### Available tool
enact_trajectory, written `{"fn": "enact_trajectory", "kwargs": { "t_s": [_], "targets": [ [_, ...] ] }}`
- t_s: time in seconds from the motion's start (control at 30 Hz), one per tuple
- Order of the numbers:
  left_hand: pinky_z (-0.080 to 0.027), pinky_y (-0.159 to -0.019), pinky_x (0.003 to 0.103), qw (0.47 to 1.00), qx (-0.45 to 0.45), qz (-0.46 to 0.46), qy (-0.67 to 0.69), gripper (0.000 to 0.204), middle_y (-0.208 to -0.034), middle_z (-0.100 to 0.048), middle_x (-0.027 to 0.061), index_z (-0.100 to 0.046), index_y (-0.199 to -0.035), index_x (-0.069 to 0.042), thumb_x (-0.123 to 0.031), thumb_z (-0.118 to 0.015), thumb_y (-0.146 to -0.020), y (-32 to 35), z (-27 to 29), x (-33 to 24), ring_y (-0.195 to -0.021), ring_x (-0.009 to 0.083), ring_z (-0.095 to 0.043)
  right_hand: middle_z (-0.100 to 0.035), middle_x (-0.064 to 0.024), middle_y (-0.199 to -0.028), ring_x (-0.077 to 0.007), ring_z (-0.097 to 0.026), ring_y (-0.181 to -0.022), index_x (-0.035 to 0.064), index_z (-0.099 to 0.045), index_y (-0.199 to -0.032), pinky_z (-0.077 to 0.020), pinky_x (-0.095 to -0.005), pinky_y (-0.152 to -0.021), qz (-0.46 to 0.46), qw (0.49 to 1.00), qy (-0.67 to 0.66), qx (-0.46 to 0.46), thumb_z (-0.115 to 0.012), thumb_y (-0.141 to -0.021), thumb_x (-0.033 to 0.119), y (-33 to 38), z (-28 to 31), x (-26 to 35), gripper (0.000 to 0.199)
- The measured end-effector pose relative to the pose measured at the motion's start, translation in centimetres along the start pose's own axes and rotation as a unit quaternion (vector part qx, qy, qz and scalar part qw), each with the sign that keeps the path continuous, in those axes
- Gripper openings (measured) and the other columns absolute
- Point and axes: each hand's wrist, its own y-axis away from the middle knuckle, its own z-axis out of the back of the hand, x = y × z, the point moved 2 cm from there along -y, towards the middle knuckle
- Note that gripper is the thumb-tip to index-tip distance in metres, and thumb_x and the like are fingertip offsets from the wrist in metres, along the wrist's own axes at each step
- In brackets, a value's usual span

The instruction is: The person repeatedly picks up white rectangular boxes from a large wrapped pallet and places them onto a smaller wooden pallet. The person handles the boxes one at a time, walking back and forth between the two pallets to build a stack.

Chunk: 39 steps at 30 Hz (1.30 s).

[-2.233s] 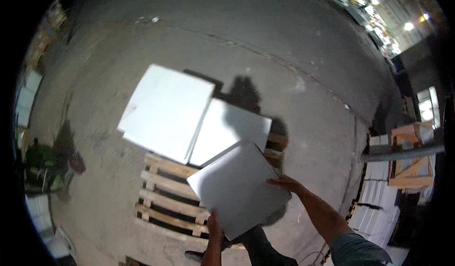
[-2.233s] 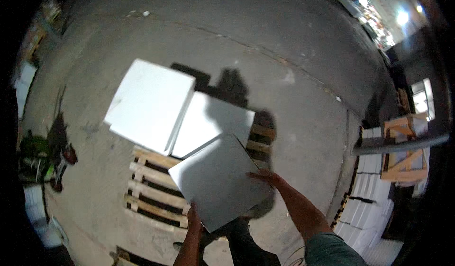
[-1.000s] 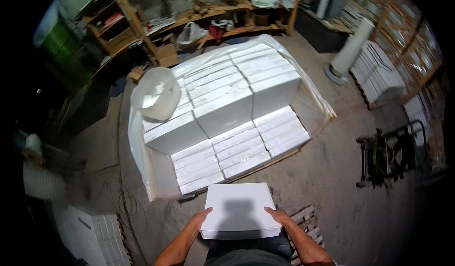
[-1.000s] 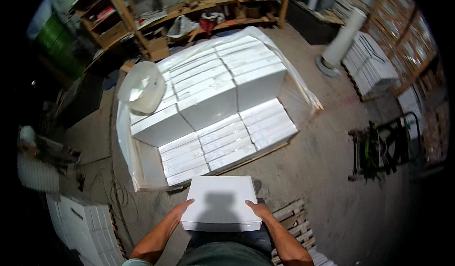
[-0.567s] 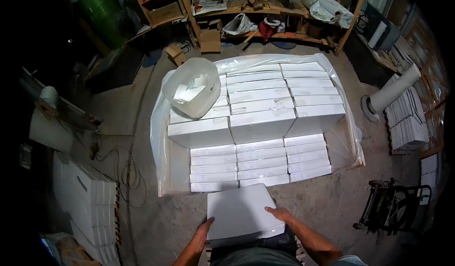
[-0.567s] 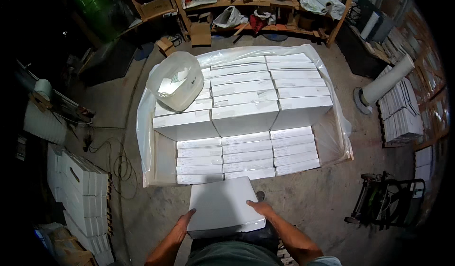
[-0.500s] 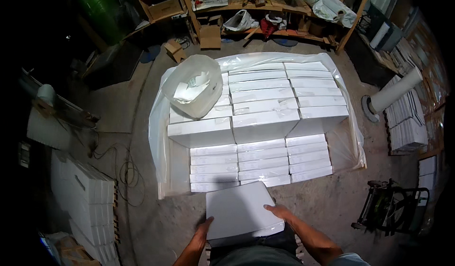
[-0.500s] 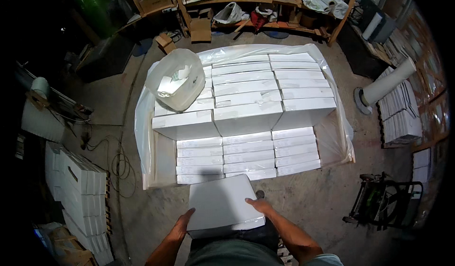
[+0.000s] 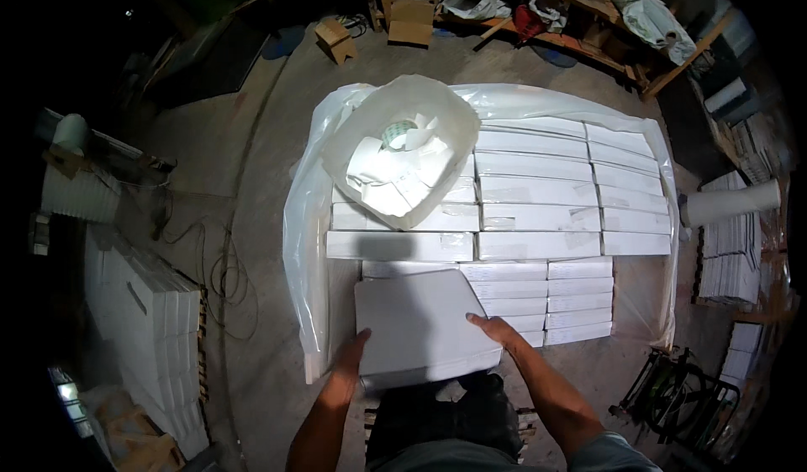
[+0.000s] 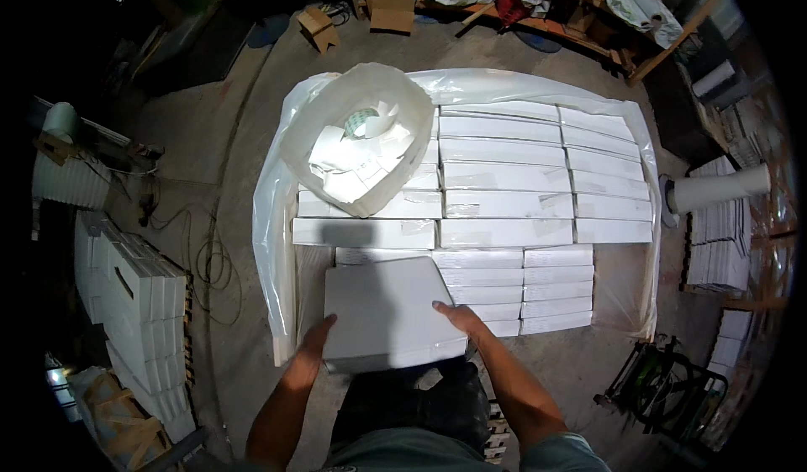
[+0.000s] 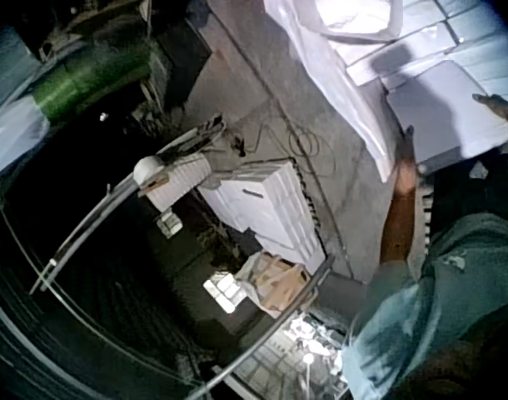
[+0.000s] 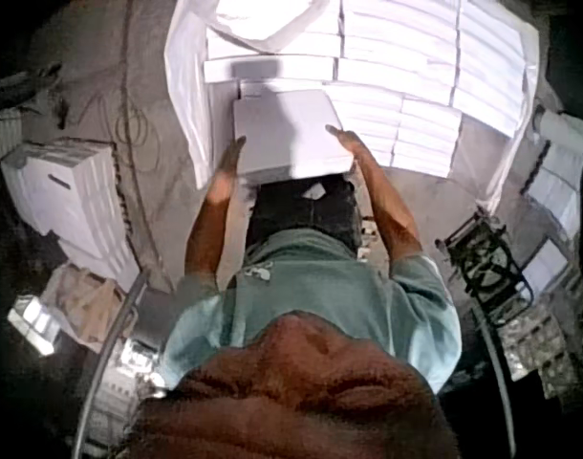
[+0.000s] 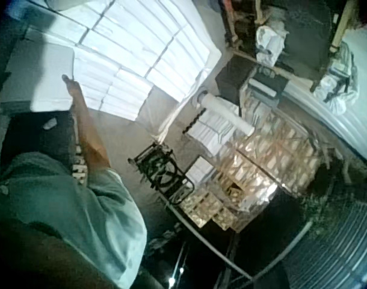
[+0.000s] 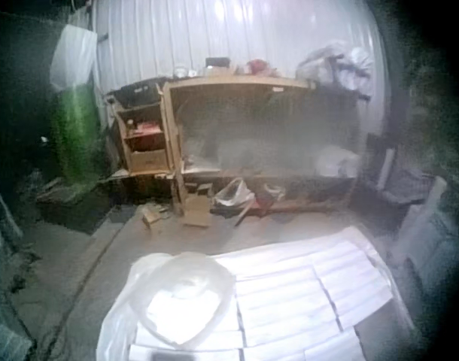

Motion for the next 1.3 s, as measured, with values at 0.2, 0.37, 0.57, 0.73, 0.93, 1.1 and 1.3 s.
{"fn": "enact_trajectory", "kwargs": {
  "t_s": [0.2, 0.37, 0.57, 0.73, 0.93, 1.1, 1.3],
  "targets": [
    [-0.047, -0.082, 0.037, 0.998, -0.048, 0.009, 0.042, 0.048, -0.118, -0.053, 0.0128, -0.045, -0.123, 0.003, -0.029, -0.054, -0.088, -1.9, 0.5, -5.3, -0.099, 0.0259, -0.055, -0.06, -0.0209, -0.106, -0.0303, -0.059, -0.095, -0.0089, -0.053, -0.113, -0.0433, -0.0348, -0.086, -0.026, 0.998, -0.054, -0.004, -0.054, -0.077, 0.061, -3.7, -1.1, 3.3, 0.079],
    [-0.052, -0.077, 0.043, 0.977, -0.081, -0.063, 0.184, 0.046, -0.11, -0.054, 0.0141, -0.043, -0.121, 0.003, -0.028, -0.053, -0.087, 2.3, -1.2, -8.1, -0.095, 0.0288, -0.056, -0.057, -0.0214, -0.113, -0.0298, -0.058, -0.099, -0.0042, -0.044, -0.124, -0.0449, -0.037, -0.088, -0.039, 0.941, -0.335, -0.017, -0.039, -0.09, 0.049, -8.4, -2.8, 2.8, 0.063],
    [-0.05, -0.077, 0.039, 0.979, -0.075, -0.164, 0.098, 0.046, -0.107, -0.053, 0.0134, -0.044, -0.12, 0.001, -0.034, -0.049, -0.092, -0.7, -6.1, -9.1, -0.093, 0.0247, -0.056, -0.062, -0.014, -0.099, -0.0248, -0.063, -0.083, 0.0037, -0.052, -0.115, -0.0522, -0.0364, -0.068, 0.028, 0.794, -0.607, -0.028, -0.033, -0.095, 0.03, -9.8, -3.4, 3.5, 0.038],
    [-0.048, -0.079, 0.04, 0.972, -0.142, -0.182, 0.046, 0.051, -0.103, -0.055, 0.0116, -0.046, -0.116, 0.001, -0.042, -0.048, -0.091, -2.8, -9.4, -11.6, -0.093, 0.0242, -0.056, -0.06, -0.0136, -0.096, -0.0267, -0.061, -0.082, 0.001, -0.054, -0.106, -0.0535, -0.0424, -0.065, 0.023, 0.678, -0.735, -0.017, -0.035, -0.091, 0.024, -12.3, -2.7, 4.9, 0.033],
    [-0.05, -0.07, 0.04, 0.982, -0.024, -0.143, 0.12, 0.053, -0.105, -0.055, 0.0121, -0.045, -0.12, -0.004, -0.046, -0.05, -0.088, -1.7, -9.5, -11.3, -0.088, 0.0268, -0.058, -0.061, -0.0192, -0.088, -0.0304, -0.06, -0.067, -0.0072, -0.049, -0.104, -0.0522, -0.0367, -0.061, -0.015, 0.819, -0.565, -0.101, -0.035, -0.093, 0.04, -6.2, -3.2, 3.9, 0.05],
    [-0.048, -0.073, 0.042, 0.991, -0.011, -0.121, 0.063, 0.056, -0.104, -0.053, 0.0132, -0.044, -0.119, -0.006, -0.049, -0.053, -0.085, -1.1, -9.5, -6.6, -0.091, 0.0289, -0.057, -0.061, -0.018, -0.08, -0.0247, -0.063, -0.064, -0.0069, -0.052, -0.096, -0.0499, -0.0302, -0.047, 0.026, 0.865, -0.489, -0.109, -0.051, -0.089, 0.035, -1.4, -4.2, -8.1, 0.042],
    [-0.048, -0.076, 0.044, 0.992, 0.059, -0.046, 0.104, 0.062, -0.116, -0.048, 0.0149, -0.038, -0.127, -0.005, -0.051, -0.05, -0.086, 1.9, -10.8, -2.1, -0.095, 0.0323, -0.056, -0.063, -0.0172, -0.079, -0.0252, -0.064, -0.063, -0.0058, -0.05, -0.101, -0.0523, -0.0325, -0.05, -0.049, 0.807, -0.561, -0.176, -0.049, -0.089, 0.033, 3.2, -5.3, -27.2, 0.041]
  ]
}}
